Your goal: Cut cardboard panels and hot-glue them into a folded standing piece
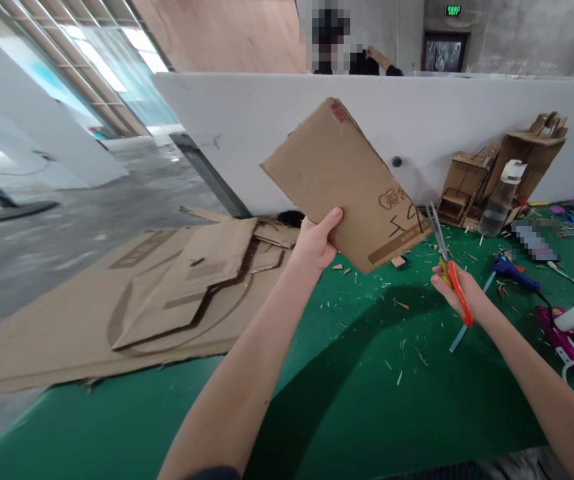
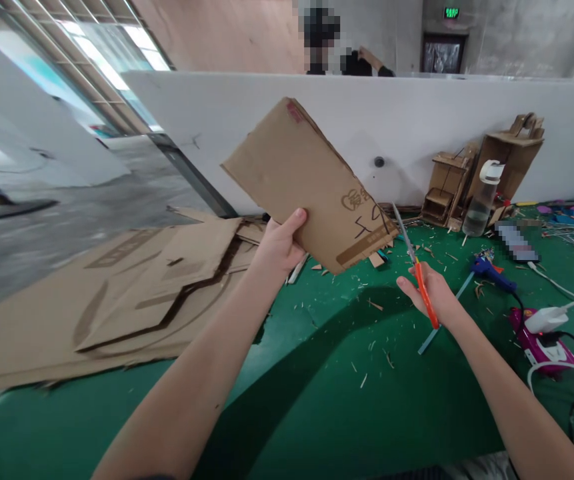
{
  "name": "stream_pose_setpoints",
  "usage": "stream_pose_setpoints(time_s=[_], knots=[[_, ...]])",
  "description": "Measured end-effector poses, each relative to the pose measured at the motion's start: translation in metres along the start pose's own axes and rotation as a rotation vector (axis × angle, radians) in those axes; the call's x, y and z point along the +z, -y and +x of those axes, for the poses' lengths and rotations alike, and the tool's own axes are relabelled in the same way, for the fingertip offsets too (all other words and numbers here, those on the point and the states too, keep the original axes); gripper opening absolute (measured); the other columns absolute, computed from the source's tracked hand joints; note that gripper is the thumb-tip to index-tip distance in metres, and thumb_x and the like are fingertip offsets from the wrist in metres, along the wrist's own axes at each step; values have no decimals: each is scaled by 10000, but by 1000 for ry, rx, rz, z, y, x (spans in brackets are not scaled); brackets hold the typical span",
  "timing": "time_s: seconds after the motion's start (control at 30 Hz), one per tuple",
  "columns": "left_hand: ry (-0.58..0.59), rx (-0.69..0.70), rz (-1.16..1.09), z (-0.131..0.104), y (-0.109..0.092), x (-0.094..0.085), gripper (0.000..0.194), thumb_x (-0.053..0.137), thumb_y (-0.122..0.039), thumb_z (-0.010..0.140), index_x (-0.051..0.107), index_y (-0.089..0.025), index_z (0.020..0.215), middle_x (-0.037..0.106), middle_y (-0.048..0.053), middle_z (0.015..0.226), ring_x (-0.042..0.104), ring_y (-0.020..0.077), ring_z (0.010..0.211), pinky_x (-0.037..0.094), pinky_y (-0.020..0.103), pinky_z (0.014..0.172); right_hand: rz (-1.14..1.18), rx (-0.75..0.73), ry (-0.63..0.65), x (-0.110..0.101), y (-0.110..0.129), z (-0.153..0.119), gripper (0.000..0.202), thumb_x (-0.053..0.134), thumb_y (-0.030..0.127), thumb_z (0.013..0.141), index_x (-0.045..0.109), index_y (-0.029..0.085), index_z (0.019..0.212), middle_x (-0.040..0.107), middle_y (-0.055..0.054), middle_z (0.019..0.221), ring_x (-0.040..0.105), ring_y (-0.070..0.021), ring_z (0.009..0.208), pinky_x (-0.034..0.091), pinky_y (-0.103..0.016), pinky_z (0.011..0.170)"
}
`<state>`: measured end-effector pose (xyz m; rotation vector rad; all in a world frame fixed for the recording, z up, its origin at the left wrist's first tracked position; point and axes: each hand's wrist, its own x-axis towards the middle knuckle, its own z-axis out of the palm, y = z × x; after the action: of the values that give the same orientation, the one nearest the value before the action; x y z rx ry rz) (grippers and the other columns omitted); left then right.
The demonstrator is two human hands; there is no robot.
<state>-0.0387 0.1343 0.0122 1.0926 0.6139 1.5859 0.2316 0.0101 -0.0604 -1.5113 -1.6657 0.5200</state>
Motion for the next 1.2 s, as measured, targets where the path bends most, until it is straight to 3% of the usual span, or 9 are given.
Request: stream_pose_setpoints(time_s=[0.3, 0.43, 0.6, 1.2], knots=[[-51, 20, 18, 5, -5, -3, 503, 903, -372, 457, 694, -195, 880, 731, 75, 1039, 662, 285, 1035, 548, 406, 931, -105, -41, 67, -4, -7, 2, 338, 531, 491, 858, 584, 200, 1021, 673, -112, 1087, 655, -271, 987, 506, -400, 841], [-93, 52, 29, 7, -7, -4, 500, 896, -375, 480, 689, -198, 900, 726, 79, 1064, 661, 282, 1043, 551, 396, 929, -129, -57, 104, -8, -6, 2, 312, 527, 470, 861, 601, 206, 1009, 685, -94, 1063, 671, -255, 937, 507, -371, 814], [-64, 66, 56, 6, -8, -3, 511, 888, -367, 508, 677, -190, 939, 714, 95, 1088, 644, 303, 1080, 542, 411, 943, -142, -53, 111, -11, -7, 4, 327, 510, 492, 863, 616, 204, 976, 695, -89, 1018, 685, -244, 864, 514, -346, 745], [-77, 155, 58, 7, -17, -4, 514, 893, -378, 490, 676, -192, 917, 726, 84, 1048, 663, 289, 1043, 553, 383, 923, -220, -21, 164, -15, -5, 3, 285, 536, 467, 866, 613, 210, 965, 701, -105, 1003, 678, -266, 921, 511, -364, 782]])
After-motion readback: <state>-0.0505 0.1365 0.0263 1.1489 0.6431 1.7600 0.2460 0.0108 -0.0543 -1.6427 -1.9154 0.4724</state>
